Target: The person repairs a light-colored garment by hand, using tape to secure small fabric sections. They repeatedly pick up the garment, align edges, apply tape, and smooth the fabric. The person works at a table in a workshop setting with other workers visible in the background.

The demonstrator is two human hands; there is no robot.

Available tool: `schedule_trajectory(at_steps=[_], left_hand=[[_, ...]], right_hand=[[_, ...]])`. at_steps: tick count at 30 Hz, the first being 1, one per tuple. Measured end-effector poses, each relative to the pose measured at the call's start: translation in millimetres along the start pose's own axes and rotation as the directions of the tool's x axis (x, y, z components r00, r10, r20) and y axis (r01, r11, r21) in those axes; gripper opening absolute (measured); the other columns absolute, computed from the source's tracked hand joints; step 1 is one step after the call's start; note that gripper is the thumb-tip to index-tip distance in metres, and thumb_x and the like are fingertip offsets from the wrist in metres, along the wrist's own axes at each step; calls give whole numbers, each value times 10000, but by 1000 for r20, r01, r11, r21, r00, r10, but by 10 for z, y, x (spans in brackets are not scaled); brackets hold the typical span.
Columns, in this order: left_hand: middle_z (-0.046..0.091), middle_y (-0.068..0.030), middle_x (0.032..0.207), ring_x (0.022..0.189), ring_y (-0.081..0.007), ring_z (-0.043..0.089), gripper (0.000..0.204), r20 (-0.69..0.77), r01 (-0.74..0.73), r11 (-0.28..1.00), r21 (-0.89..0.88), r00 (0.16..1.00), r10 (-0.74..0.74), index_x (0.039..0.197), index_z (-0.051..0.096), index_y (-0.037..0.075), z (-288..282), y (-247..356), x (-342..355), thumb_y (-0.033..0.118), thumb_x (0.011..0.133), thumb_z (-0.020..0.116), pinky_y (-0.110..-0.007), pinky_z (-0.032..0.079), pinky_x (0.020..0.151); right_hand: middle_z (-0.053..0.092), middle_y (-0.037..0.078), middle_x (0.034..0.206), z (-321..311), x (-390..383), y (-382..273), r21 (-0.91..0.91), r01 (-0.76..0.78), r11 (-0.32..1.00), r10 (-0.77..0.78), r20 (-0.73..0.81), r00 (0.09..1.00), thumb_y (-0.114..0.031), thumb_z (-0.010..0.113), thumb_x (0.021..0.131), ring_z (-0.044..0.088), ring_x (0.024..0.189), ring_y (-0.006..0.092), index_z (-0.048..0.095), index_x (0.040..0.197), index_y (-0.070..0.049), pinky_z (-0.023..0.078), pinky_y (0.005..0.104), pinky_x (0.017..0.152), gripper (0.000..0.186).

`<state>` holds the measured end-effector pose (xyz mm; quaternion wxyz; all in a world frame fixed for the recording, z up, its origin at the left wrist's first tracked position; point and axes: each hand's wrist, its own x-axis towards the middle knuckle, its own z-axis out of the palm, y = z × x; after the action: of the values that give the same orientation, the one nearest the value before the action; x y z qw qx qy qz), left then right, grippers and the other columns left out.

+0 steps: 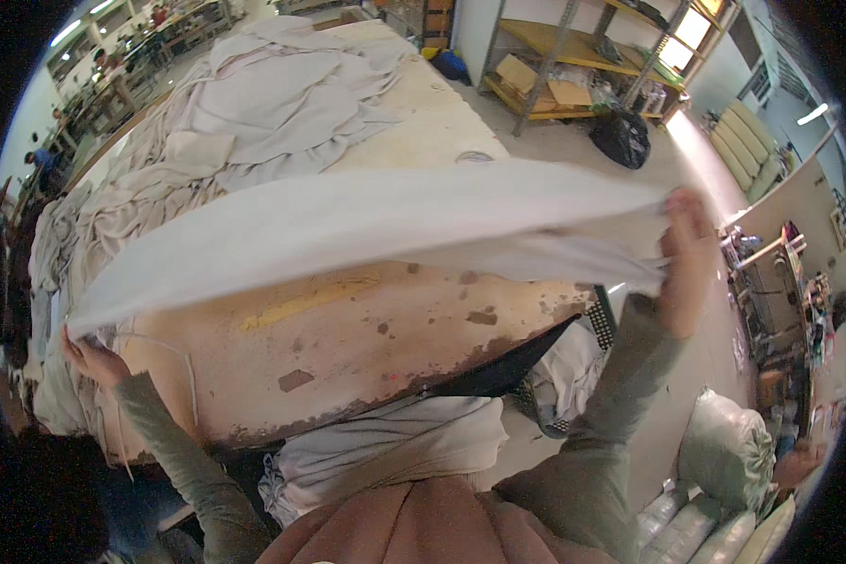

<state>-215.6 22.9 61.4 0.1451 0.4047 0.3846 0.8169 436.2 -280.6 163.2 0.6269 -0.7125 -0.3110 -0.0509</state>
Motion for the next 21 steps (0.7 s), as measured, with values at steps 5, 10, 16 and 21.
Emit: schedule_trajectory(at_steps=[5,10,16,21], left_hand=[[529,-141,1226,1098,-266,543,372,-149,156,987,-34,976,-159,1272,495,63,-357,-653,-311,79,903,454,-371,473,889],[566,-151,1193,1030,-239,582,266,-210,-256,784,565,874,437,1130,605,47,-665,-1224,-274,181,921,510,-378,507,787],[587,-156,1142,989,-239,591,259,-194,-301,778,551,861,470,1073,630,18,-797,-1404,-169,204,918,538,-371,503,775],[597,-159,1105,966,-245,592,263,-252,-206,845,494,896,366,1053,632,-3,-711,-1193,-276,204,913,552,-368,495,783]], right_hand=[[563,-39,745,305,-780,980,-168,-297,940,335,280,900,-97,642,789,516,696,53,615,878,-66,406,212,619,98],[625,6,763,294,-1123,1474,-165,-192,967,233,285,930,-116,643,814,569,718,86,641,883,-27,438,235,664,112],[621,55,815,468,-992,1317,-202,-271,941,334,434,837,-168,653,870,581,754,105,624,925,33,457,258,699,211],[617,56,901,998,-1240,1124,-357,222,907,-24,483,875,-240,646,881,575,770,97,628,924,32,458,262,650,276]])
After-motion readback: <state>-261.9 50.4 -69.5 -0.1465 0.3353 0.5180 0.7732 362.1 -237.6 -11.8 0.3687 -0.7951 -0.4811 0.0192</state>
